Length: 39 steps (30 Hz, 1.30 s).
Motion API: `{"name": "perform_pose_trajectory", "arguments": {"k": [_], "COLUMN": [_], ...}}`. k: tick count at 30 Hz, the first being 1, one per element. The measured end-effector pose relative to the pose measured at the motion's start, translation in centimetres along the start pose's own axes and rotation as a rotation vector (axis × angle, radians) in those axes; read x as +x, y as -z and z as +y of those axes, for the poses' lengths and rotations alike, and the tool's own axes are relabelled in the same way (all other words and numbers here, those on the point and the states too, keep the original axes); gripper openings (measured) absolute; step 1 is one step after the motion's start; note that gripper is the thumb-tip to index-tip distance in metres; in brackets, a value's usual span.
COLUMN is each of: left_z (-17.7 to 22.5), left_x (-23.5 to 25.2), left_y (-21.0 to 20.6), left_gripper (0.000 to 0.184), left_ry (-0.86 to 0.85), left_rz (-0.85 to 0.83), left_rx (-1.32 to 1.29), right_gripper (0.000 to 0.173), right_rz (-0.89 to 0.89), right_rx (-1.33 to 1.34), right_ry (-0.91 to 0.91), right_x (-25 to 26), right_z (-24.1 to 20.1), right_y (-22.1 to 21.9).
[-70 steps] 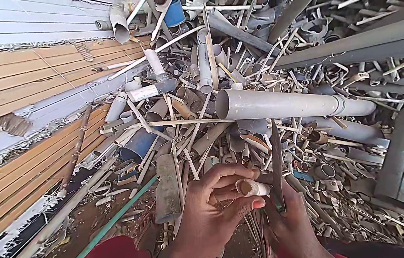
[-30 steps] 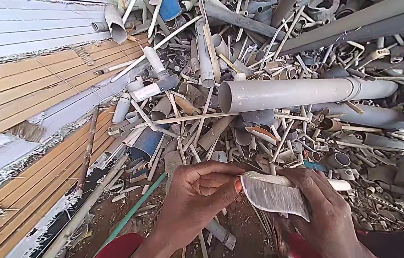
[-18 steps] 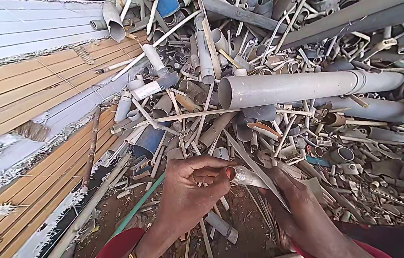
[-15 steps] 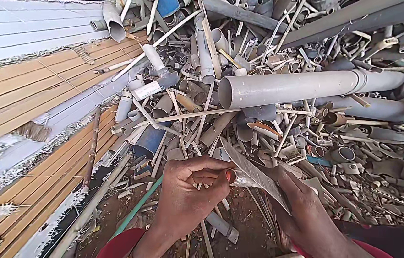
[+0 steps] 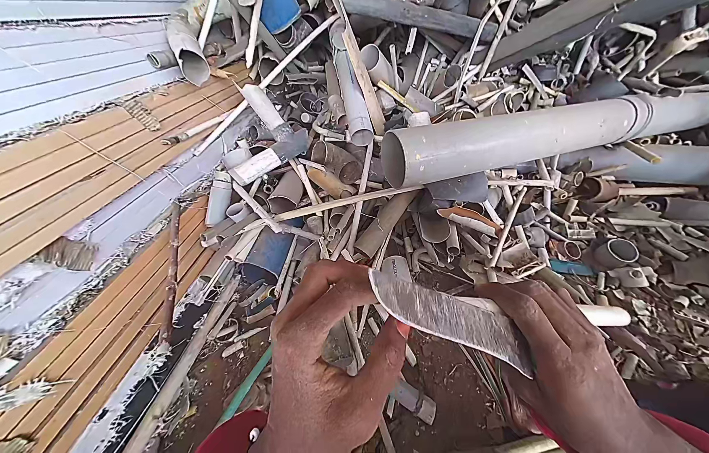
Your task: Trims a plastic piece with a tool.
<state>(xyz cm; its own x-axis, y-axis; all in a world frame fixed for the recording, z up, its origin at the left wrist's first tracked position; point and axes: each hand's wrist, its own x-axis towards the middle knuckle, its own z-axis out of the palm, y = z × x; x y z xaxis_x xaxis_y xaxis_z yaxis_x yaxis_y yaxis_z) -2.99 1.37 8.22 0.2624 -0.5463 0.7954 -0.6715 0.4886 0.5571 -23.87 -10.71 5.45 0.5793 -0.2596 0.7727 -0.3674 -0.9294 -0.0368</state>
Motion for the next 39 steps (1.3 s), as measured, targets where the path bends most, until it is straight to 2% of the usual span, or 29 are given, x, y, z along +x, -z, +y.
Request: {"name": "perform_pose_trajectory", "arguments": {"k": [5,10,12,15,17,19,22,26,31,39], "left_z": [-0.2,-0.3,-0.2,-0.4,-0.7,-0.8,-1.2,-1.3,-1.5,-1.2], "left_x": [-0.1,-0.4,-0.2,0.4,0.6,0.8,0.8,0.9,0.7,0.7], "left_y": [-0.1,-0.7,-0.5,-0.1,0.2,0.6,0.9,0.7,-0.2,-0.2], "left_gripper": [0.021,0.014,0.012,0.012,0.015,0.017,0.022,0.030,0.021,0.013], "left_ry": [0.038,0.071,0.089,0.078,0.079,0.074,0.019,-0.022,0.056,0.026], "left_rz": [-0.044,-0.030,-0.053,-0.099,-0.111,-0.120,-0.154,-0.162,-0.069,-0.050], "left_rx": [0.013,-0.047,-0.133,-0.255,-0.367,-0.445,-0.394,-0.193,-0.177,-0.176], "right_gripper": [0.035,0.040,0.046,0.056,0.045,0.031,0.029,0.036,0.032,0.033], "right_rz": [0.012,0.016,-0.033,-0.185,-0.296,-0.401,-0.451,-0.402,-0.261,-0.347], "right_rx": [-0.086,-0.032,0.135,0.526,0.796,0.943,0.857,0.589,0.363,0.443], "right_ry": [-0.035,-0.073,-0.120,-0.224,-0.288,-0.292,-0.204,-0.173,-0.065,-0.119], "right_x": [0.0,-0.3,-0.4,-0.3,-0.1,0.2,0.4,0.7,0.2,0.3], "right_z": [-0.2,-0.5,-0.5,-0.2,0.3,0.7,0.6,-0.1,0.8,0.3], "right_y": [0.1,0.0,0.2,1.2,1.9,2.3,2.5,2.6,1.2,1.9]}}
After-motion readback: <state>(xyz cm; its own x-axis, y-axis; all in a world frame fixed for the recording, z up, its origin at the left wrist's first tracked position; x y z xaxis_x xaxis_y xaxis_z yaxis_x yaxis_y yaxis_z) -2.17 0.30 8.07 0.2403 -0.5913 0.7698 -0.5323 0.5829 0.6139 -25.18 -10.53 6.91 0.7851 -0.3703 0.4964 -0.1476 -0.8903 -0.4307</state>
